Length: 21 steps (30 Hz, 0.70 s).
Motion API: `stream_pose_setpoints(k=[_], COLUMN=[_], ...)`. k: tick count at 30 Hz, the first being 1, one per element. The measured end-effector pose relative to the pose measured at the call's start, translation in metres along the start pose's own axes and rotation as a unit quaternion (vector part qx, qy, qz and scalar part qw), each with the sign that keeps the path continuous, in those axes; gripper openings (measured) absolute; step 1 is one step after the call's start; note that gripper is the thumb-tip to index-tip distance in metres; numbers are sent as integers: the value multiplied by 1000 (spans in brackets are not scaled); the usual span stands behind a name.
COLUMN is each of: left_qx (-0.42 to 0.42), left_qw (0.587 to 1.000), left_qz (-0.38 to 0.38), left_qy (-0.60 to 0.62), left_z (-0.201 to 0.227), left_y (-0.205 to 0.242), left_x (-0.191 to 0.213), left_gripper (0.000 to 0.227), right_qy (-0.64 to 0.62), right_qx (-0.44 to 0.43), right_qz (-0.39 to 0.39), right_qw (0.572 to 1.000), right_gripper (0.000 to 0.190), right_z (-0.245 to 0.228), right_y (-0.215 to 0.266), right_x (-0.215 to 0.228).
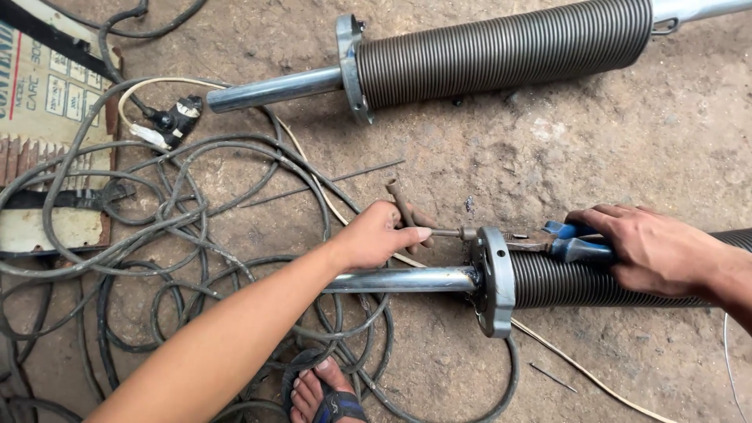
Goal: Assembling industrial spring shafts by aligning components with a metal rod and inserting bolts from a box.
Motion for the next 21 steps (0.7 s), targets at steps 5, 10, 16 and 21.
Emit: stream_pose_setpoints(k=[5,10,16,21], left_qx=[-42,-37,-119,-614], left_qw=[996,997,983,547], left_qz=[-68,-71,-48,29], left_qy=[25,-17,-128,-568], left_z=[-27,-14,-35,-44], left_y=[-24,-13,6,20], left_x=[5,-1,-12,-26], left_gripper=[24,29,36,25], right_qy=[-1,12,8,9], right_qx=[10,1,23,42], right_qz=[23,5,29,33], right_qw=[1000,1000,999,999], right_gripper=[87,89,91,102], right_z=[0,3,8,23], right_y=[-1,0,-4,-13], right_x=[2,-5,-7,-26])
Point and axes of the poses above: each hand's wrist, its own y-axis away from the middle knuckle, its own x-axis out of the back of the hand, z = x × y, the point moved 4 cm from there along -y, towards the middle knuckle, and after that the axes turned 12 degrees about y, right-handed, at the moved point
